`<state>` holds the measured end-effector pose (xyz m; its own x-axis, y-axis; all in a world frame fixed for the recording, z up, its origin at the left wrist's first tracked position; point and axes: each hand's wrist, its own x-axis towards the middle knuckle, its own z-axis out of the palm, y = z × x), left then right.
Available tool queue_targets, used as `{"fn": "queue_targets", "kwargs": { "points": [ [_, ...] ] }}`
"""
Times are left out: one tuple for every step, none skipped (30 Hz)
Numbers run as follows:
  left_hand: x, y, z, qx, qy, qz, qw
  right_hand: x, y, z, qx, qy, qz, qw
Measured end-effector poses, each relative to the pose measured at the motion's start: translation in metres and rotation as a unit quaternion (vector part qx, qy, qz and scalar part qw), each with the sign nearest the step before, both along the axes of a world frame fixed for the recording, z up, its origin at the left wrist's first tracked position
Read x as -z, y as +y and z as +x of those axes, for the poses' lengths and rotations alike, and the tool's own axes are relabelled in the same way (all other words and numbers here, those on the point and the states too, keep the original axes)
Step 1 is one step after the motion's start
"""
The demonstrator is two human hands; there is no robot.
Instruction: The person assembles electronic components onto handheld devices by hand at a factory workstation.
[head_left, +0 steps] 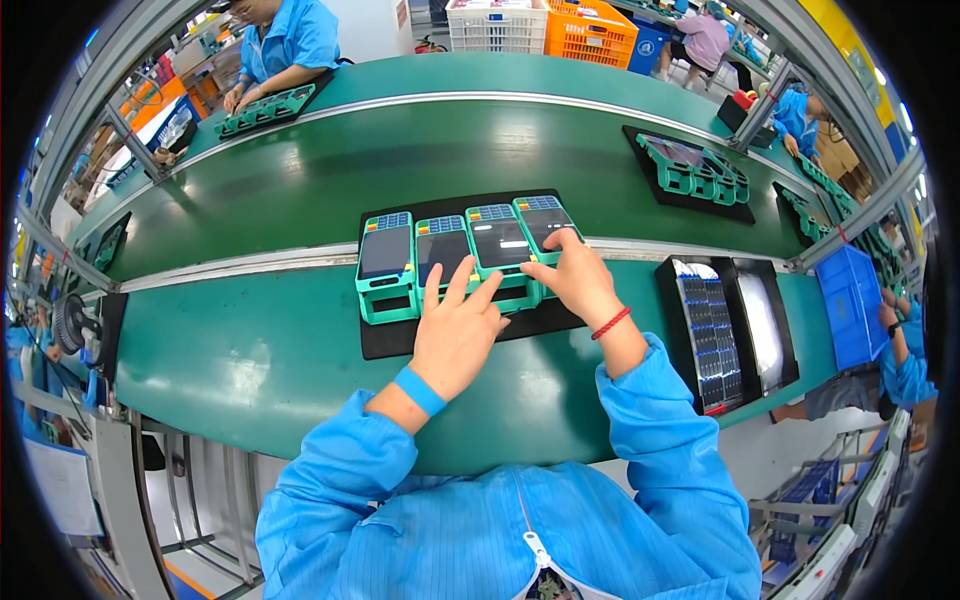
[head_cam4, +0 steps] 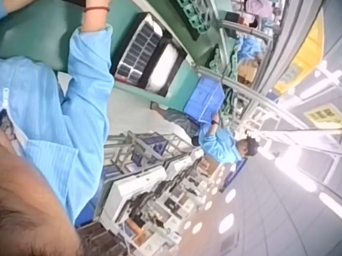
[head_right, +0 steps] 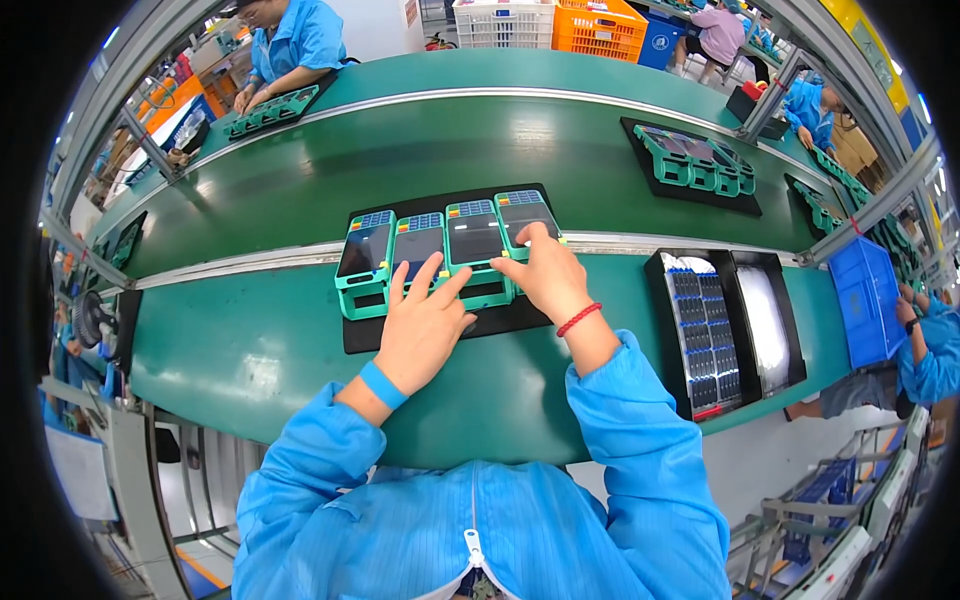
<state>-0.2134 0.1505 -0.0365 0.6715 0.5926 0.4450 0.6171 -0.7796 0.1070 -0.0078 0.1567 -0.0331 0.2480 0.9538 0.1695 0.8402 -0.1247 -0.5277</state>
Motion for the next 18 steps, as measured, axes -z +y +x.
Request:
{"fn": "queue_targets", "kwargs": {
  "points": [
    [-0.003, -0.004, -0.001, -0.005, -0.032, -0.027, 0.999, 0.002, 0.001, 0.000, -0.007, -0.027, 0.020, 0.999],
    [-0.005, -0.007, -0.002, -0.009, -0.064, -0.055, 0.996, 0.003, 0.000, 0.000, -0.007, -0.033, 0.027, 0.999],
    [-0.005, -0.007, -0.003, 0.021, -0.128, -0.097, 0.987, 0.003, -0.003, 0.002, -0.005, -0.033, 0.028, 0.999],
    [-0.004, -0.007, -0.009, 0.037, -0.191, -0.191, 0.962, -0.004, -0.007, -0.005, -0.032, 0.014, 0.006, 0.999],
    [-0.003, -0.006, -0.012, 0.057, -0.253, -0.282, 0.924, -0.012, -0.010, -0.009, -0.057, 0.059, -0.015, 0.997],
    [-0.002, -0.010, -0.014, 0.070, -0.293, -0.286, 0.910, -0.017, -0.019, -0.012, -0.094, 0.179, -0.036, 0.979],
    [-0.003, -0.011, -0.013, 0.071, -0.294, -0.286, 0.909, -0.018, -0.029, -0.013, -0.129, 0.300, -0.033, 0.944],
    [-0.003, -0.012, -0.012, 0.082, -0.287, -0.290, 0.909, -0.021, -0.036, -0.015, -0.162, 0.417, -0.029, 0.894],
    [-0.003, -0.013, -0.010, 0.093, -0.281, -0.294, 0.909, -0.027, -0.045, -0.015, -0.198, 0.448, -0.036, 0.871],
    [-0.003, -0.013, -0.008, 0.103, -0.271, -0.301, 0.908, -0.025, -0.048, -0.016, -0.201, 0.445, -0.040, 0.872],
    [-0.003, -0.014, -0.006, 0.108, -0.269, -0.303, 0.908, -0.024, -0.052, -0.018, -0.204, 0.442, -0.044, 0.872],
    [-0.004, -0.016, -0.004, 0.100, -0.267, -0.351, 0.892, -0.025, -0.058, -0.021, -0.194, 0.443, -0.013, 0.875],
    [-0.005, -0.017, -0.004, 0.088, -0.264, -0.397, 0.875, -0.027, -0.062, -0.024, -0.216, 0.358, 0.058, 0.906],
    [-0.002, -0.015, -0.004, 0.104, -0.305, -0.447, 0.835, -0.030, -0.066, -0.027, -0.235, 0.268, 0.130, 0.925],
    [0.002, -0.014, -0.002, 0.066, -0.370, -0.522, 0.766, -0.034, -0.072, -0.027, -0.250, 0.238, 0.172, 0.923],
    [0.004, -0.014, 0.000, 0.029, -0.430, -0.588, 0.685, -0.032, -0.075, -0.021, -0.210, 0.268, 0.215, 0.915],
    [0.003, -0.009, 0.000, 0.007, -0.423, -0.579, 0.697, -0.027, -0.077, -0.010, -0.168, 0.295, 0.257, 0.905],
    [0.003, -0.006, 0.002, 0.002, -0.366, -0.483, 0.795, -0.021, -0.071, 0.001, -0.072, 0.353, 0.287, 0.888]
  ]
}}
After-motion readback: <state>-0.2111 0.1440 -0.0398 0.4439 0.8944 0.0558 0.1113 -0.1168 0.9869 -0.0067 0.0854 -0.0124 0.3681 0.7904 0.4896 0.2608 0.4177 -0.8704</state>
